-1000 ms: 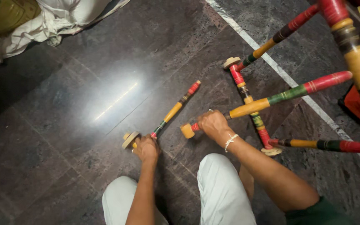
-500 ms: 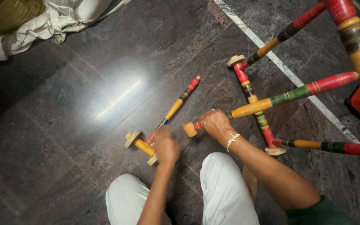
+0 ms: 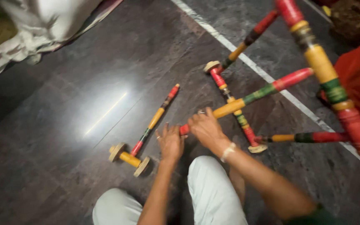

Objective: The person disassembles a small, colorful wooden frame structure by removing its components one by one. They then use a flat wooden tool to scrape or smooth the surfaces of the individual pieces before reassembling the frame back together.

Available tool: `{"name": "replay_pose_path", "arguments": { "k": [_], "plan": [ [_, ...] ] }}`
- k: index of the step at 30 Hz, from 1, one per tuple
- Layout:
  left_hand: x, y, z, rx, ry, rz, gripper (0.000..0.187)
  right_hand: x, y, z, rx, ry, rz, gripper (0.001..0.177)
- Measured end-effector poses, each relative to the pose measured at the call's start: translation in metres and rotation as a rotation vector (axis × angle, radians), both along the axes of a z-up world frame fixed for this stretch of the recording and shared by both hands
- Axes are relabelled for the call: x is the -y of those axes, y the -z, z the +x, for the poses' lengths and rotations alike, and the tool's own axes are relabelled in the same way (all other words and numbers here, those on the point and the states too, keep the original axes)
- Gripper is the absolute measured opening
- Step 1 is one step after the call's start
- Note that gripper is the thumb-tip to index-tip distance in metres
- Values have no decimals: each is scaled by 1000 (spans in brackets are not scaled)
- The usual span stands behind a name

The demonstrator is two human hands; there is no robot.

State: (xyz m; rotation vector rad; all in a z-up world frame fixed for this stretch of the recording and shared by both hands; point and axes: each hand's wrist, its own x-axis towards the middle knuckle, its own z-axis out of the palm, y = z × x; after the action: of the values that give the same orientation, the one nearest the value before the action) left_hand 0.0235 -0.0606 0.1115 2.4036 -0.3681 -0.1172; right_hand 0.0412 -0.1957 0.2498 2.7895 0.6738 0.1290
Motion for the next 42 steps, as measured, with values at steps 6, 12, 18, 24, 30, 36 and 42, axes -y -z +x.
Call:
{"name": "replay_pose_path", "arguments": {
  "k": [6,12,18,24,30,36,42],
  "plan": [
    [-7,4,-1,-30,4,15,47,56,-184,-44,332,365,349,24],
    [-8,2,-2,-47,0,68,46,139,-230,-35,173,922,11,68],
    [1,7,-2,-11,9,86,39,185,-205,-37,132,1007,114,49],
    [29,-8,6,-65,33,85,38,189,-211,-35,94,1040,156,50],
    [69,-45,20,118,46,-182,48,185,-213,-33,58,1086,147,53],
    [128,-85,24,289,92,-332,47,196,-213,-29,44,1087,188,53],
    [130,-90,39,304,101,-282,29,213,-210,-23,23,1059,202,42]
  ]
}}
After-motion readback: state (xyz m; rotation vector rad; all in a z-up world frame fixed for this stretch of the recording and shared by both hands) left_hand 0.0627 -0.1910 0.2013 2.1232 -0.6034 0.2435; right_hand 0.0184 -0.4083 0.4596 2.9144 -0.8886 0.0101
